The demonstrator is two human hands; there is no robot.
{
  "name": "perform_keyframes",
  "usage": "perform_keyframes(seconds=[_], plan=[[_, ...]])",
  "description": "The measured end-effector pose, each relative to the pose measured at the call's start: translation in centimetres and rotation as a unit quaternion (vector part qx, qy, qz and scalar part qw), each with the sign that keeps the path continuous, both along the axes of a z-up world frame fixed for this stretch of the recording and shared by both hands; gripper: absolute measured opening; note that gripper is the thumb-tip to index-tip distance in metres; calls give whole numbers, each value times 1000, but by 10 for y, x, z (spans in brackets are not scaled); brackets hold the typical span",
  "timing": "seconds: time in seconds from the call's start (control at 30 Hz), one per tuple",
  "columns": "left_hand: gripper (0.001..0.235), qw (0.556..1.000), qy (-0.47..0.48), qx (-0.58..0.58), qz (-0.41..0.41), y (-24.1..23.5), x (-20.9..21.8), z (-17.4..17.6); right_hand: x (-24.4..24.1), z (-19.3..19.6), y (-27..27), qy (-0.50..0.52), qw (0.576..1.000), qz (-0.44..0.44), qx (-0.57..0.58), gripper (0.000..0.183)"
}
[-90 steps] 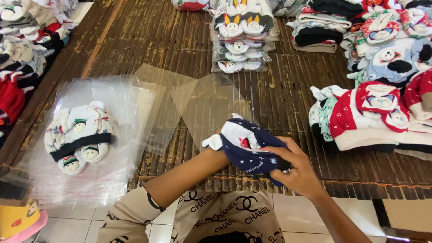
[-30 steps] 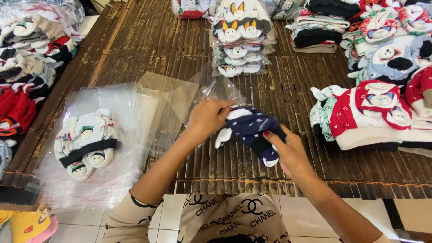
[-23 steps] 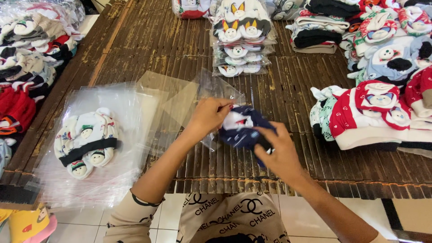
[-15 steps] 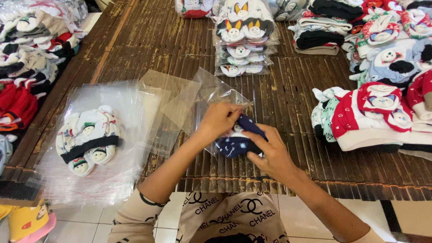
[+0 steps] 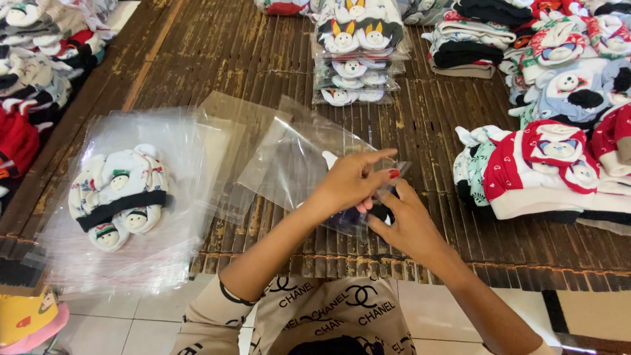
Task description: Packaging small knitted hats and socks into plastic bags and stacking them
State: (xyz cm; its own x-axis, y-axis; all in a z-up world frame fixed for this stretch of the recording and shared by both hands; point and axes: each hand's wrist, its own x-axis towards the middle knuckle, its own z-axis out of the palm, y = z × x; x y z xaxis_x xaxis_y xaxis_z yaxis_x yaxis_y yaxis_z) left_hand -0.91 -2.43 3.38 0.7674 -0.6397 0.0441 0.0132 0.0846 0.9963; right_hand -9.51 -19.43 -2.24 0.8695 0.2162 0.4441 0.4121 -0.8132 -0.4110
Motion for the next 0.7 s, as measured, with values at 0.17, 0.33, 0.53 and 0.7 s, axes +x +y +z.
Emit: perform_keyframes(seconds=[0.17, 0.33, 0.53, 0.7], plan=[[55, 878, -408, 121, 220, 2, -15, -39, 10, 7, -8, 136, 977, 60, 156, 59], [86, 893, -354, 236, 146, 11, -63, -38, 7, 16, -20, 217, 916, 18, 338, 55], [69, 848, -412, 288, 170, 5, -74, -59, 11, -11, -45, 290, 888, -94, 344, 49], [65, 834, -417, 289, 217, 4, -64, -69, 23, -20, -34, 250, 910, -59, 326, 23]])
